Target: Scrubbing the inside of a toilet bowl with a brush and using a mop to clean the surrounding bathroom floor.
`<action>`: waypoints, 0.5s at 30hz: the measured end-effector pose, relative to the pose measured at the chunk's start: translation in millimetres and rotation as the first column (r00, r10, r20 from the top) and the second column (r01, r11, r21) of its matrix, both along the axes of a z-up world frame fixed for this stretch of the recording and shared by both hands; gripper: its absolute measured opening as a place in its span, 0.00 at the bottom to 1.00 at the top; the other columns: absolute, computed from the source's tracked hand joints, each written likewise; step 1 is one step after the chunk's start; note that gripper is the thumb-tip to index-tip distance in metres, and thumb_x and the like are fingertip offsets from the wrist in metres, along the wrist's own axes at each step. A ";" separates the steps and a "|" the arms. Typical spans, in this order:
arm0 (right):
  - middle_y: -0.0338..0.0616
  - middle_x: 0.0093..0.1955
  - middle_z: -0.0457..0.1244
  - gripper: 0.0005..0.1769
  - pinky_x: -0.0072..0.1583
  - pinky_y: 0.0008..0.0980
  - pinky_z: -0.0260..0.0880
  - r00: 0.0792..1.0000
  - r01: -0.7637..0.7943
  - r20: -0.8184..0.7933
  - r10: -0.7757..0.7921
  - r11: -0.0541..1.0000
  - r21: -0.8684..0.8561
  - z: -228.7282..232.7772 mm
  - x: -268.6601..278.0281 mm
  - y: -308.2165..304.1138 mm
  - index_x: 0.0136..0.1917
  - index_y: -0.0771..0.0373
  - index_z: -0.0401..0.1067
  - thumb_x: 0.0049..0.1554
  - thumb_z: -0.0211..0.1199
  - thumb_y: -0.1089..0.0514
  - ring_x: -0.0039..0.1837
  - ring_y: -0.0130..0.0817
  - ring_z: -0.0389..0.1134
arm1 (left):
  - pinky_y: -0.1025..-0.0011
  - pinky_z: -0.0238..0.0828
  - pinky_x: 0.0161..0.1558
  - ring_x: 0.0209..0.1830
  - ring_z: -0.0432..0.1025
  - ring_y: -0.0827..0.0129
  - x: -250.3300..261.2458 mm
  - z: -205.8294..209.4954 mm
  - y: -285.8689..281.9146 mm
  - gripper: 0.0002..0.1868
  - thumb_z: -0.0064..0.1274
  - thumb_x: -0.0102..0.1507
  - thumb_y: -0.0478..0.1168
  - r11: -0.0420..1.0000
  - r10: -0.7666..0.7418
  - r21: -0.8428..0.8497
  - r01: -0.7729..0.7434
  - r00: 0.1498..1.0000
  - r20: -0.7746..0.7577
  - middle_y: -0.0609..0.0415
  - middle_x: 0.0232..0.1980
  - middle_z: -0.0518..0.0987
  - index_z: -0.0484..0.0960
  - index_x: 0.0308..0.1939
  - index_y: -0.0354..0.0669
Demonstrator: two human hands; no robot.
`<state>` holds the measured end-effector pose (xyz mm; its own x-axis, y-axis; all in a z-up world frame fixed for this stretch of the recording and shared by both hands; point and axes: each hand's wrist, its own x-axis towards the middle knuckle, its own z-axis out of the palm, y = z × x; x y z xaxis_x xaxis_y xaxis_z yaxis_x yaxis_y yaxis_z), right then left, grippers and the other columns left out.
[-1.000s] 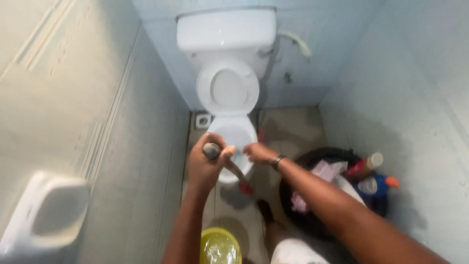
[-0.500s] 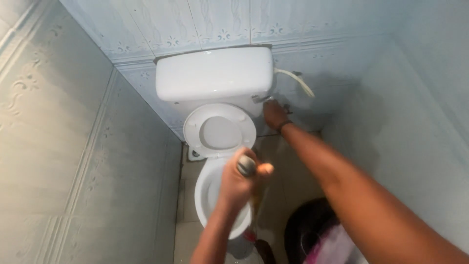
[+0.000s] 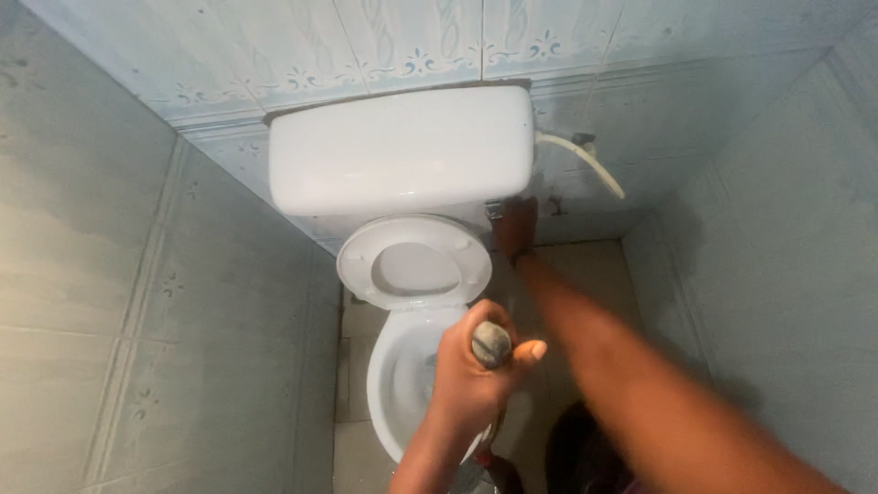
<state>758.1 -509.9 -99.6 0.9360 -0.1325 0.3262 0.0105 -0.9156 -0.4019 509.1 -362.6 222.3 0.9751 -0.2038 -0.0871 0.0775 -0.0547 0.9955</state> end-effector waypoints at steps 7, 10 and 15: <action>0.54 0.37 0.65 0.13 0.53 0.51 0.58 0.982 -0.107 0.171 0.074 0.975 0.195 -64.3 10.5 -5.1 0.34 0.61 0.73 0.55 0.66 0.52 0.43 0.54 0.63 | 0.74 0.62 0.30 0.27 0.62 0.78 -4.2 10.0 5.3 0.18 0.69 0.57 0.40 1.000 -0.015 0.026 0.014 0.998 0.064 0.60 0.27 0.70 0.71 0.31 0.41; 0.55 0.38 0.65 0.15 0.52 0.50 0.58 0.980 -0.085 0.194 0.042 0.972 0.219 -87.8 19.6 -11.9 0.34 0.64 0.70 0.54 0.68 0.53 0.44 0.57 0.62 | 0.74 0.63 0.30 0.28 0.63 0.78 -9.9 10.8 8.6 0.18 0.69 0.57 0.41 1.000 -0.008 0.022 0.007 0.997 0.073 0.61 0.27 0.71 0.71 0.31 0.41; 0.55 0.42 0.66 0.17 0.56 0.54 0.64 0.962 -0.273 0.032 0.272 0.946 0.174 -71.7 21.9 -30.7 0.39 0.65 0.72 0.58 0.67 0.49 0.48 0.55 0.66 | 0.75 0.63 0.29 0.27 0.63 0.78 -27.5 12.4 20.4 0.17 0.69 0.58 0.41 0.998 0.039 0.047 -0.043 0.996 0.074 0.61 0.26 0.70 0.72 0.31 0.41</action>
